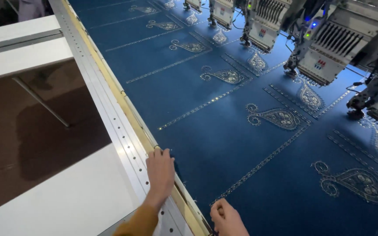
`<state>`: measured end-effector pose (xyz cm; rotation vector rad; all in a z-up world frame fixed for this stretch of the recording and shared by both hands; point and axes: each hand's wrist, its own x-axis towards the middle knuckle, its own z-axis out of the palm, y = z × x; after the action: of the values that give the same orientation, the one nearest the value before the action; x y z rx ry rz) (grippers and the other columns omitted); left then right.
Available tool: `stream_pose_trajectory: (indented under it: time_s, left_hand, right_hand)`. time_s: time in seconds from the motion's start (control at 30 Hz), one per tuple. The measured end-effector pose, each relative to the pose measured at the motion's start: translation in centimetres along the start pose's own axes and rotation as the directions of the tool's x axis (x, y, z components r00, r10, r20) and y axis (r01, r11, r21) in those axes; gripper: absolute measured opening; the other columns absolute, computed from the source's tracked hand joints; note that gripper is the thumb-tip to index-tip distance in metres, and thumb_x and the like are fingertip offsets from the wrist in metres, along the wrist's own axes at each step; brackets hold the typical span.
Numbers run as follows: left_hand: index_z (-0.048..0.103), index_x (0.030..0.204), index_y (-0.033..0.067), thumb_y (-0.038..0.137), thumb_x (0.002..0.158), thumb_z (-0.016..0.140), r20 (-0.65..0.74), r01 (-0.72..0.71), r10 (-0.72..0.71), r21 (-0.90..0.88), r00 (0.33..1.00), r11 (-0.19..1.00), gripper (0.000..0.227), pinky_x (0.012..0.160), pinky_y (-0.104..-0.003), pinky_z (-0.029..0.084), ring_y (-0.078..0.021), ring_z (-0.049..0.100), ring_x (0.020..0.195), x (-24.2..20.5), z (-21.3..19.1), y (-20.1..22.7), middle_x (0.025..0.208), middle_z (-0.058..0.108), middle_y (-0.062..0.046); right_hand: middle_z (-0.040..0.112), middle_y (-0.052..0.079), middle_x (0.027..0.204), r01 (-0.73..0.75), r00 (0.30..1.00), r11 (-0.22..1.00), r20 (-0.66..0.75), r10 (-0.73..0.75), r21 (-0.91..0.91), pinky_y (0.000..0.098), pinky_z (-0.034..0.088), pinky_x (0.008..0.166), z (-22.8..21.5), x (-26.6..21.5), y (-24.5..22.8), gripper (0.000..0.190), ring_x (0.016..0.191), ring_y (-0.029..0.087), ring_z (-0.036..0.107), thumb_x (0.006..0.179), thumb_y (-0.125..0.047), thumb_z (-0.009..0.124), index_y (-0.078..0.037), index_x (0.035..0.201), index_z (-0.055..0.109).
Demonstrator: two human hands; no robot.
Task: Inspecting and cleaning loose threads from fabric on a multi-head industrial embroidery machine
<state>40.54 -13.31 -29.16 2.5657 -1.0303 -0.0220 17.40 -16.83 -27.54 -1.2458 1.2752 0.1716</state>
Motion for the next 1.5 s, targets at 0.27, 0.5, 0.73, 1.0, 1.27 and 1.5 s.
stream_pose_trajectory:
  time_s: [0.27,0.5,0.73,1.0,1.27,1.5]
  left_hand:
    - [0.077,0.105,0.014,0.035,0.096,0.073,0.197,-0.065,-0.007,0.355,0.98,0.933,0.023,0.103,-0.037,0.045,-0.0212,0.056,0.106,3.6,0.7,2.1,0.105,0.069,-0.007]
    - [0.075,0.101,0.0105,0.031,0.096,0.074,0.351,-0.181,0.057,0.331,0.935,0.926,0.021,0.111,-0.04,0.042,-0.0275,0.053,0.117,3.0,-0.3,1.8,0.117,0.065,-0.012]
    - [0.04,0.083,0.0085,-0.002,0.086,0.044,0.458,0.158,0.004,-0.313,0.889,0.936,0.012,0.058,-0.029,0.042,-0.0154,0.046,0.064,5.9,1.9,-3.2,0.072,0.048,-0.002]
    - [0.075,0.105,0.0043,0.014,0.103,0.057,0.419,-0.007,0.112,-0.244,0.901,0.97,0.02,0.089,-0.034,0.058,-0.0213,0.072,0.092,3.1,-3.7,-0.4,0.103,0.075,-0.012]
    - [0.077,0.109,0.0074,0.023,0.098,0.072,0.435,-0.556,0.399,0.335,0.807,0.761,0.019,0.085,-0.035,0.053,-0.022,0.055,0.095,4.2,1.4,-0.1,0.1,0.07,-0.009]
    - [0.061,0.1,0.0084,0.006,0.101,0.059,0.378,-0.595,0.461,0.476,0.803,0.648,0.003,0.08,-0.035,0.048,-0.0209,0.047,0.089,3.8,4.1,-2.6,0.098,0.058,-0.01]
  right_hand:
    - [0.049,0.003,0.07,-0.051,0.958,0.988,0.274,0.09,-0.146,0.0296,0.036,0.064,-2.5,-5.9,-3.7,0.021,0.057,0.013,0.037,0.112,-0.033,0.053,-0.014,0.104,0.057]
    - [0.061,0.011,0.083,-0.053,0.97,0.997,0.239,0.037,0.062,0.0292,0.049,0.056,-3.6,-5.3,-1.1,0.018,0.063,0.019,0.055,0.11,-0.018,0.052,-0.004,0.104,0.062]
    - [0.065,0.014,0.084,0.144,0.99,0.934,-0.062,-0.131,0.328,0.0367,0.047,0.065,-0.4,-2.4,0.3,0.026,0.067,0.022,0.055,0.107,-0.029,0.056,-0.004,0.102,0.062]
    - [0.069,0.01,0.083,0.348,0.932,0.908,-0.187,-0.309,0.234,0.0325,0.054,0.07,2.6,-1.3,-0.9,0.017,0.074,0.018,0.062,0.107,-0.022,0.057,-0.008,0.101,0.064]
    - [0.072,0.01,0.083,0.346,0.926,0.912,-0.237,-0.294,0.22,0.0309,0.06,0.07,2.8,-1.3,-0.9,0.017,0.071,0.017,0.065,0.106,-0.022,0.058,-0.007,0.102,0.065]
    - [0.072,0.011,0.078,0.381,0.908,0.88,-0.291,-0.3,0.282,0.0301,0.058,0.065,2.9,-0.7,-0.7,0.016,0.068,0.017,0.065,0.104,-0.017,0.06,-0.004,0.096,0.066]
